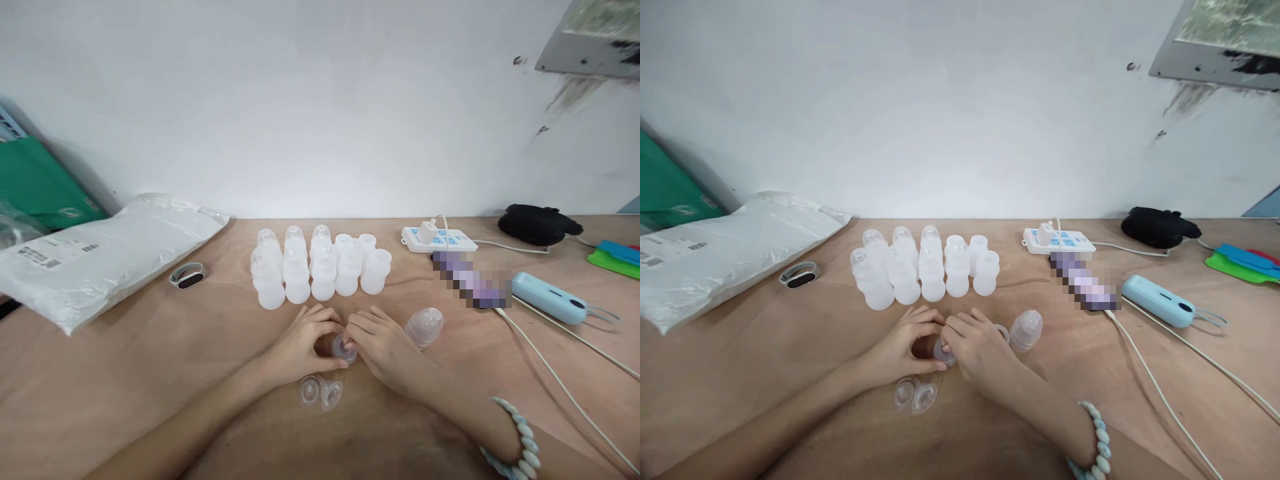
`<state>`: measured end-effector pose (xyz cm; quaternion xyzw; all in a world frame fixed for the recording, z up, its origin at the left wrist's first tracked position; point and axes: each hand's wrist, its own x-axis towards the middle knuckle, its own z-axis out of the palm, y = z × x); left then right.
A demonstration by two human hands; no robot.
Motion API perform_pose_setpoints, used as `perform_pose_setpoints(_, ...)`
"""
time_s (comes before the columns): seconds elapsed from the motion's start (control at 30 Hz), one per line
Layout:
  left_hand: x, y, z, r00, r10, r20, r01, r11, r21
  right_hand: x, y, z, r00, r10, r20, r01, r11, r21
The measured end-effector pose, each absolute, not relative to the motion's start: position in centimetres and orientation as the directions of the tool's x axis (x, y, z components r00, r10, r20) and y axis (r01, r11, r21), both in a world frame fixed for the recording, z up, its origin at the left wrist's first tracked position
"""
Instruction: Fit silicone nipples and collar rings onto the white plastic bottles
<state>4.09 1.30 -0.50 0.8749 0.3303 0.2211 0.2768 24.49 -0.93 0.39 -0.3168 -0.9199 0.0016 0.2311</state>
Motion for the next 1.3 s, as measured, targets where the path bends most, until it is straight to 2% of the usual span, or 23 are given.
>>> perform_pose_setpoints(0.17, 4.3, 1.1, -0.2, 0.707, 0.681, 0.191, 0.465, -0.650, 0.601, 24.3, -1.2, 0.7, -0.649, 0.522, 0.554, 0.564, 0.818, -0.111)
perform_pose_setpoints(0.27, 4.3, 1.0, -0.1, 0.709, 0.680, 0.188, 0.469, -0.653, 0.595, 24.3, -1.2, 0.6, -0.635, 0.519, 0.572, 0.566, 0.817, -0.112)
perform_pose_setpoints(0.4, 4.2, 1.0, -0.4, 0.697, 0.691, 0.189, 0.479, -0.645, 0.595, 24.5, -1.1, 0.7, -0.665, 0.538, 0.518, 0.570, 0.814, -0.113)
perform_pose_setpoints(0.5, 4.1, 1.2, -0.7, 0.690, 0.698, 0.192, 0.484, -0.641, 0.595, 24.8, -1.0, 1.2, -0.650, 0.614, 0.449, 0.585, 0.780, -0.220)
perform_pose_setpoints(0.6, 4.0, 1.4, -0.8, 0.682, 0.701, 0.208, 0.471, -0.640, 0.607, 25.1, -1.1, 1.8, -0.603, 0.659, 0.450, 0.590, 0.748, -0.305)
perform_pose_setpoints(0.7, 4.0, 1.2, -0.7, 0.667, 0.714, 0.211, 0.460, -0.618, 0.638, 25.6, -1.0, 2.9, -0.565, 0.663, 0.492, 0.586, 0.742, -0.327)
perform_pose_setpoints(0.93, 3.8, 1.1, -0.5, 0.627, 0.756, 0.188, 0.412, -0.526, 0.744, 28.0, 4.8, 9.3, -0.321, 0.690, 0.649, 0.765, 0.593, -0.252)
perform_pose_setpoints(1.03, 3.6, 1.1, -0.7, 0.617, 0.761, 0.202, 0.395, -0.521, 0.756, 28.5, 9.6, 11.4, -0.434, 0.715, 0.547, 0.767, 0.612, -0.191)
perform_pose_setpoints(1.17, 3.5, 1.2, -0.8, 0.611, 0.764, 0.209, 0.387, -0.518, 0.763, 27.3, 13.9, 11.1, -0.595, 0.691, 0.410, 0.681, 0.704, -0.200)
perform_pose_setpoints(1.3, 3.6, 1.1, -0.6, 0.610, 0.762, 0.217, 0.373, -0.518, 0.770, 25.7, 15.2, 9.7, -0.629, 0.665, 0.403, 0.632, 0.739, -0.231)
